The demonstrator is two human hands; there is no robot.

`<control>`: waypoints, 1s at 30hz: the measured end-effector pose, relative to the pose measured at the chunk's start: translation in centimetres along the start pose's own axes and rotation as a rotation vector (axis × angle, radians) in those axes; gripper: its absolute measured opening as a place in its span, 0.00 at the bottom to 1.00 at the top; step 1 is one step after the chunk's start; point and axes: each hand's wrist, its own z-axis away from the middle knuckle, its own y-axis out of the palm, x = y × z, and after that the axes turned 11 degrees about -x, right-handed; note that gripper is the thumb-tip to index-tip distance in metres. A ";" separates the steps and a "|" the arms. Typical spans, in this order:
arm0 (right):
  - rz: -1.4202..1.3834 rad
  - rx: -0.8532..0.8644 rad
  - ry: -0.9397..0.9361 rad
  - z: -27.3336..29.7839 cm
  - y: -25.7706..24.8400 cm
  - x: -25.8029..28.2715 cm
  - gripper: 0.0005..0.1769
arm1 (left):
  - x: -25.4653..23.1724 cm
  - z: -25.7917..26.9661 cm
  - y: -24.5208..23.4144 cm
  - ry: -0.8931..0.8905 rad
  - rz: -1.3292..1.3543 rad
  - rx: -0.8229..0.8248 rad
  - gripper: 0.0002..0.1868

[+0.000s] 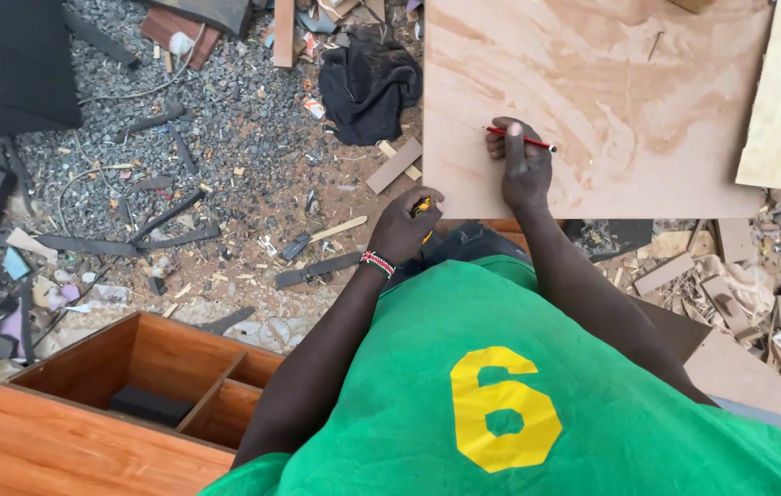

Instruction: Measuring wooden boards with a tape measure, marking them with a pencil, and cutting them with a circular saw in a workshop.

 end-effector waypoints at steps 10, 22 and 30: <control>0.041 0.032 -0.039 -0.2 0.1 -0.1 0.23 | -1.1 -1.1 -0.2 -0.074 -0.152 0.051 0.21; 0.057 0.027 -0.045 -0.4 0.1 0.2 0.22 | -1.5 -0.9 -0.8 -0.011 -0.099 0.077 0.20; 0.042 0.035 0.005 -0.8 0.2 1.0 0.25 | 0.2 -1.3 0.1 -0.021 -0.147 0.092 0.22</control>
